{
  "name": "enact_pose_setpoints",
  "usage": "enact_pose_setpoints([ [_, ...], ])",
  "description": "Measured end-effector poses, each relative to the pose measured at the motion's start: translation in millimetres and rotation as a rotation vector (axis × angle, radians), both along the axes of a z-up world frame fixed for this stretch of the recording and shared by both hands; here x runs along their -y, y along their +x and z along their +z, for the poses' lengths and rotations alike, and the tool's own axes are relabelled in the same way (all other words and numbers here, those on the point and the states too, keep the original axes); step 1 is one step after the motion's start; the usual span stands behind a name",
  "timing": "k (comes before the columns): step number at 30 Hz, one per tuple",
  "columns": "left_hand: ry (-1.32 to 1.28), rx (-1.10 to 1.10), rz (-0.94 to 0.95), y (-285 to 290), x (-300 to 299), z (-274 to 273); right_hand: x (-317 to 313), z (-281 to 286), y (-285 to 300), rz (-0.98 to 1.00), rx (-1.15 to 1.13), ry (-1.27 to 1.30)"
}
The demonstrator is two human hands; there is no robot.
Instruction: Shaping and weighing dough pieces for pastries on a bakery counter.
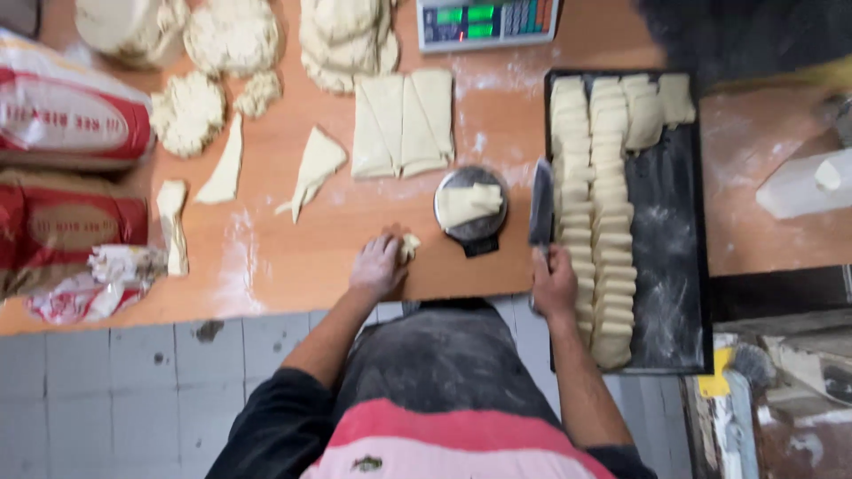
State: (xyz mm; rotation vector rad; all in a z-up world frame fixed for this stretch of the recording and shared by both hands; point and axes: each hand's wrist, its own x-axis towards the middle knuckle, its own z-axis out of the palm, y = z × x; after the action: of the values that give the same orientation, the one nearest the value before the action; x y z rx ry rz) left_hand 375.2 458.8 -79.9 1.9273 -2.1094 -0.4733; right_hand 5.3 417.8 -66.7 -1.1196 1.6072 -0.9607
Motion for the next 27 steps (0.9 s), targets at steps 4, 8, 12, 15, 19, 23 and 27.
enact_pose_setpoints([
  [4, -0.061, 0.015, -0.041, 3, 6, 5, -6, 36, 15, 0.009, -0.157, 0.073],
  [8, -0.046, -0.044, -0.022, -7, 23, 17, -8, 29, 31, 0.172, -0.502, -0.014],
  [12, -0.102, -0.178, -0.031, -24, 57, 17, -3, 59, 88, 0.441, -0.720, 0.047],
  [15, -0.086, -0.286, -0.080, -38, 88, 58, 7, 67, 125, 0.575, -0.824, 0.138],
  [19, -0.158, -0.318, -0.152, -42, 106, 51, 15, 66, 148, 0.635, -0.826, 0.151],
  [23, 0.026, -0.386, -0.103, -43, 114, 43, 19, 68, 157, 0.674, -0.859, 0.195],
  [27, -0.077, -0.407, -0.130, -42, 117, 29, 23, 63, 163, 0.728, -0.914, 0.228],
])
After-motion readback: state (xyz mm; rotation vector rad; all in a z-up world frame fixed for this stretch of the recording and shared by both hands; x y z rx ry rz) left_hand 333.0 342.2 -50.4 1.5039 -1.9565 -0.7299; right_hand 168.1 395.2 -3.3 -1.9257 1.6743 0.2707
